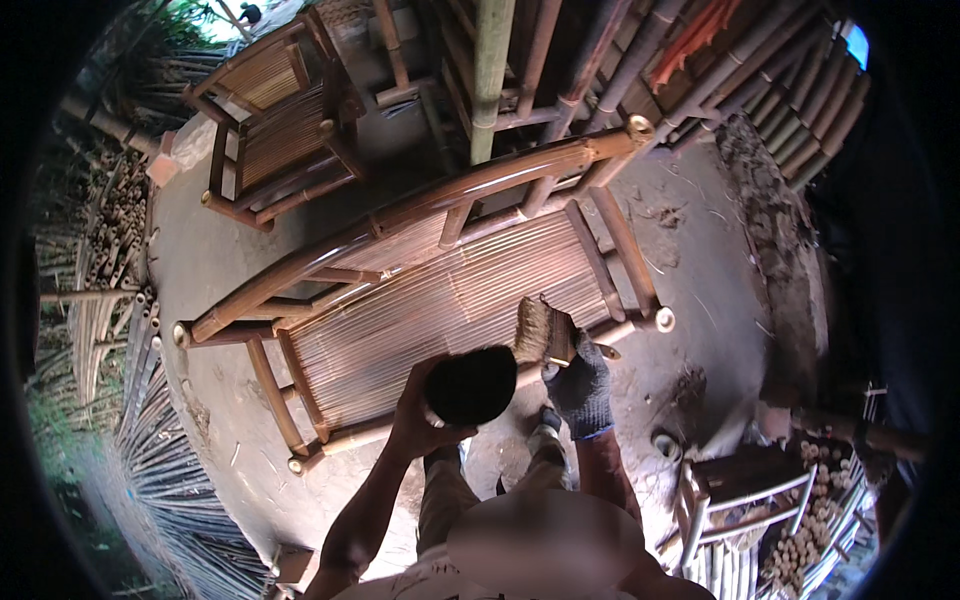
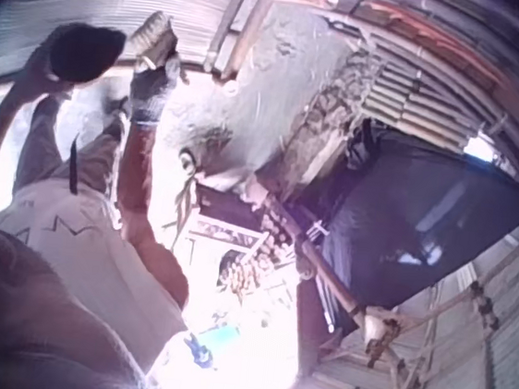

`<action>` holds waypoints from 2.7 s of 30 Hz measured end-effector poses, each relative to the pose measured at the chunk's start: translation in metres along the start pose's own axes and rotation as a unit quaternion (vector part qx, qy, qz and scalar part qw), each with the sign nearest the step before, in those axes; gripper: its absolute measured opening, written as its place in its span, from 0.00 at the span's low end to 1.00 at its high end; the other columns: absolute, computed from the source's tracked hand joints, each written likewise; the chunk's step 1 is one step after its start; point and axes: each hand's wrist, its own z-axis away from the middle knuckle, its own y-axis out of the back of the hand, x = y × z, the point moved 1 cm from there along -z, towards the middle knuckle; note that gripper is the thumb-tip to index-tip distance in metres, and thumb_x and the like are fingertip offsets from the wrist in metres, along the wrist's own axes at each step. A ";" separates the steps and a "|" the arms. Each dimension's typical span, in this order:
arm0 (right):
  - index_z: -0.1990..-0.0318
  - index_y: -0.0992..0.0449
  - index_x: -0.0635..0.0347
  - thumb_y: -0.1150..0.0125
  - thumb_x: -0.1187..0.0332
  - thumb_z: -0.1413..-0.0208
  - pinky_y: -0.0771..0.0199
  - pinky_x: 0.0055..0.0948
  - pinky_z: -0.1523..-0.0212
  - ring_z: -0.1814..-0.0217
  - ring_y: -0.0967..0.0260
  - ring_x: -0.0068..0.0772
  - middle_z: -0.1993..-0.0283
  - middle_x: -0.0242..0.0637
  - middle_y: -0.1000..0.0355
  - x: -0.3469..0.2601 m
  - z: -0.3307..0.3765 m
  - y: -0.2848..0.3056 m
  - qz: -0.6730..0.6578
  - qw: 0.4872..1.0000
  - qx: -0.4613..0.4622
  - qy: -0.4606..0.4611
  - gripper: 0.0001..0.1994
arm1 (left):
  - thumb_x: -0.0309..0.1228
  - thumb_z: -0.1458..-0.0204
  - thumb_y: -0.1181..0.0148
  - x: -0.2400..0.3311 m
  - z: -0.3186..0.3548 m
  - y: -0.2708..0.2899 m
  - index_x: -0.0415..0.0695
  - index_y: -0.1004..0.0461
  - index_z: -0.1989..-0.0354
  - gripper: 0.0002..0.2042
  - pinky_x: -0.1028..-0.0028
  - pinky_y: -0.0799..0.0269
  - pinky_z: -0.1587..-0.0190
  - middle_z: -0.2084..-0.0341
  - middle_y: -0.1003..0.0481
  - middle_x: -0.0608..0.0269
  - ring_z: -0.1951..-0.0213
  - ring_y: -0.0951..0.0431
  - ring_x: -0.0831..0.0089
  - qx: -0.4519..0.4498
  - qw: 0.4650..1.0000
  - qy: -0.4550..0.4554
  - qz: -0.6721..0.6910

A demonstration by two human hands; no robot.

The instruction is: The person applies a dark liquid finish to a bamboo chair using a brush. They repeatedly dip the brush into a container held in the left hand and coat the chair's frame, slats, and seat. The person works methodically around the chair, ensuring coverage on the vertical supports and horizontal slats.

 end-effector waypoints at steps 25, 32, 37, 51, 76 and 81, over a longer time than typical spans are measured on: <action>0.53 0.21 0.45 0.34 0.71 0.50 0.20 0.41 0.50 0.55 0.23 0.42 0.58 0.35 0.23 0.168 -0.182 -0.370 -0.067 0.853 0.007 0.518 0.16 | 0.34 0.76 0.14 -0.290 0.146 -0.036 0.38 0.44 0.31 0.58 0.60 0.36 0.34 0.39 0.32 0.50 0.37 0.31 0.56 0.419 0.878 -0.030 0.231; 0.44 0.24 0.53 0.32 0.69 0.45 0.23 0.36 0.46 0.46 0.26 0.39 0.44 0.36 0.25 0.107 -0.233 -0.226 -0.096 0.754 0.272 0.590 0.20 | 0.35 0.72 0.15 -0.312 0.164 -0.030 0.39 0.40 0.33 0.53 0.64 0.36 0.36 0.40 0.30 0.54 0.39 0.30 0.61 0.468 0.854 -0.039 0.225; 0.45 0.24 0.41 0.43 0.57 0.48 0.28 0.37 0.44 0.42 0.32 0.36 0.41 0.29 0.29 0.138 -0.197 -0.283 0.146 0.667 0.263 0.682 0.21 | 0.37 0.60 0.23 -0.333 0.158 -0.018 0.41 0.35 0.37 0.40 0.66 0.40 0.36 0.43 0.28 0.60 0.42 0.29 0.66 0.467 0.858 -0.071 0.203; 0.53 0.22 0.55 0.33 0.75 0.49 0.25 0.31 0.51 0.57 0.26 0.30 0.58 0.32 0.23 0.221 -0.212 -0.362 -0.344 0.874 0.054 0.340 0.14 | 0.36 0.57 0.24 -0.346 0.153 -0.026 0.43 0.36 0.36 0.38 0.61 0.39 0.34 0.41 0.30 0.59 0.41 0.30 0.65 0.470 0.853 -0.074 0.214; 0.49 0.21 0.50 0.33 0.72 0.48 0.19 0.37 0.55 0.55 0.22 0.44 0.55 0.40 0.21 0.255 -0.245 -0.168 -0.021 0.797 0.218 0.563 0.17 | 0.35 0.55 0.25 -0.363 0.126 -0.028 0.42 0.32 0.41 0.33 0.64 0.38 0.36 0.46 0.27 0.62 0.45 0.27 0.68 0.426 0.872 -0.077 0.227; 0.47 0.22 0.47 0.37 0.69 0.47 0.23 0.36 0.46 0.50 0.25 0.41 0.47 0.36 0.24 0.215 -0.265 -0.121 0.083 0.783 0.310 0.533 0.18 | 0.36 0.56 0.25 -0.357 0.116 -0.036 0.43 0.32 0.41 0.33 0.62 0.39 0.35 0.45 0.28 0.61 0.44 0.28 0.67 0.417 0.875 -0.073 0.236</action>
